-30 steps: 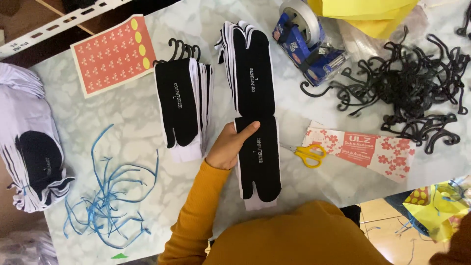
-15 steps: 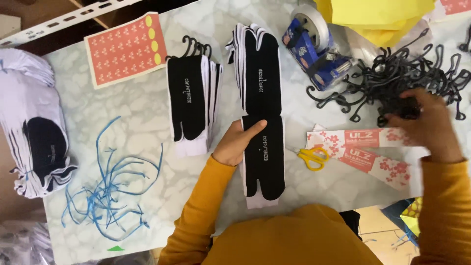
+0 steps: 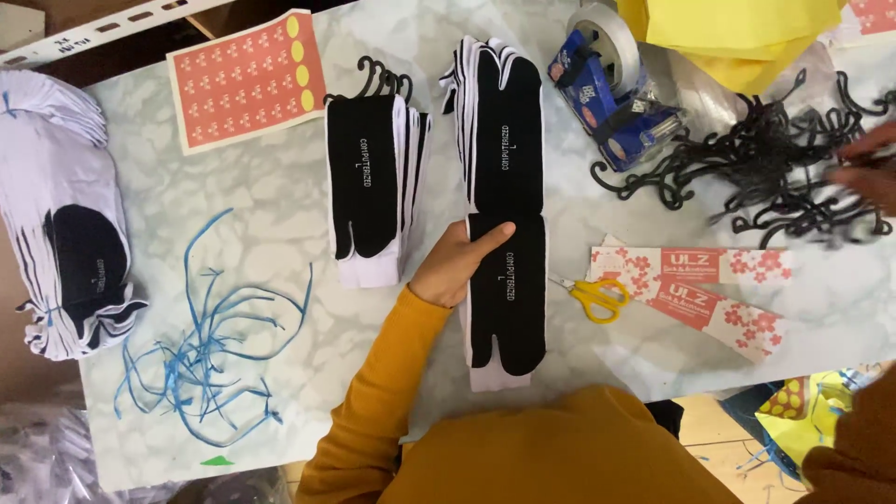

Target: Packaging socks by attaching hangers, applying stickers, and wrapping them with paper bands

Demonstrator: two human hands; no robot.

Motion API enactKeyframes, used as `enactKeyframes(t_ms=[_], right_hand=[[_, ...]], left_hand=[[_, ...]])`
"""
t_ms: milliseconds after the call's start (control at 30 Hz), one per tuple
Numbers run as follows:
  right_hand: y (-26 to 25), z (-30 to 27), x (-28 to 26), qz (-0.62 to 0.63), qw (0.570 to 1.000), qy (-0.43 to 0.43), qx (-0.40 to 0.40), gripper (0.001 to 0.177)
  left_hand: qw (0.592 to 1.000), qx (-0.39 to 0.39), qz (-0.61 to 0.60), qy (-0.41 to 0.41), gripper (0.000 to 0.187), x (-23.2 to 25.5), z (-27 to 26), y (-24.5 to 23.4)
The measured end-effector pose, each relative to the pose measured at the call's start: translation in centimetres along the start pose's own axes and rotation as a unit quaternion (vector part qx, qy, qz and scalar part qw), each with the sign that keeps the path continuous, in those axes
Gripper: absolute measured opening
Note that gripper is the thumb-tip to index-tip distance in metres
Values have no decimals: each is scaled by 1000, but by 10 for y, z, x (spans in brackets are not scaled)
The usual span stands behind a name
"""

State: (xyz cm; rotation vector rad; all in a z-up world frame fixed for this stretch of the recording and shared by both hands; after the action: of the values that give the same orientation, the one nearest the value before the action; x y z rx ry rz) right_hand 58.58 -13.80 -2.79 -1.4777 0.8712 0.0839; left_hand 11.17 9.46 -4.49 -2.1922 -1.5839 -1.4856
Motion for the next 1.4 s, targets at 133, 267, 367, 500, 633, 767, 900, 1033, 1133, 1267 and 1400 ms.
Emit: enactKeyframes(t_ms=[133, 267, 367, 500, 633, 767, 900, 1033, 1133, 1267, 1400], right_hand=[[-12, -23, -290, 43, 989, -143, -14, 30], [-9, -31, -342, 16, 990, -137, -26, 19], [-9, -32, -347, -7, 989, -149, 0, 20], [27, -17, -351, -24, 976, -212, -38, 18], [88, -1, -376, -40, 929, -359, -82, 9], [153, -4, -386, -229, 906, -350, -72, 12], [183, 2, -332, -404, 849, -340, 2, 18], [101, -9, -341, -236, 930, -274, -62, 37], [29, -34, -346, -36, 976, -216, -15, 27], [22, -47, -312, 86, 987, -136, -15, 19], [29, -44, -310, 149, 984, -100, 12, 15]], left_hand=[[1000, -3, 1, 5, 20, -2, 1, 1], [1000, -1, 4, -23, 16, -1, -5, -1], [1000, -17, -4, -12, 16, 1, -4, 3], [999, -23, 9, -22, 17, 2, -5, 4], [1000, -17, -2, -3, 16, 2, -2, 3], [999, -11, -26, 26, 32, -13, 15, -9], [999, -9, -32, 27, 29, -5, 6, -4], [999, -21, -40, 23, 23, -11, 10, -5], [999, -23, -41, 23, 23, -28, 26, -16], [1000, -13, -26, 9, 29, -1, 0, 2], [1000, -15, -21, 11, 29, 5, -3, 7]])
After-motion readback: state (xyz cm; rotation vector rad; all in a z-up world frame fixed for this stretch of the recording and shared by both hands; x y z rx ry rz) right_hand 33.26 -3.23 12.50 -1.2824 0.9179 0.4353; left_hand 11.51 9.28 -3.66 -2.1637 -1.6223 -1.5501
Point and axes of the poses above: each hand's wrist, its own z-axis towards the middle knuckle, its own y-axis out of the palm, x = y × z, the point moved 10 cm from there along z, towards the middle knuckle, and after that the axes turned 4 degrees about -z, right-handed, at the moved point
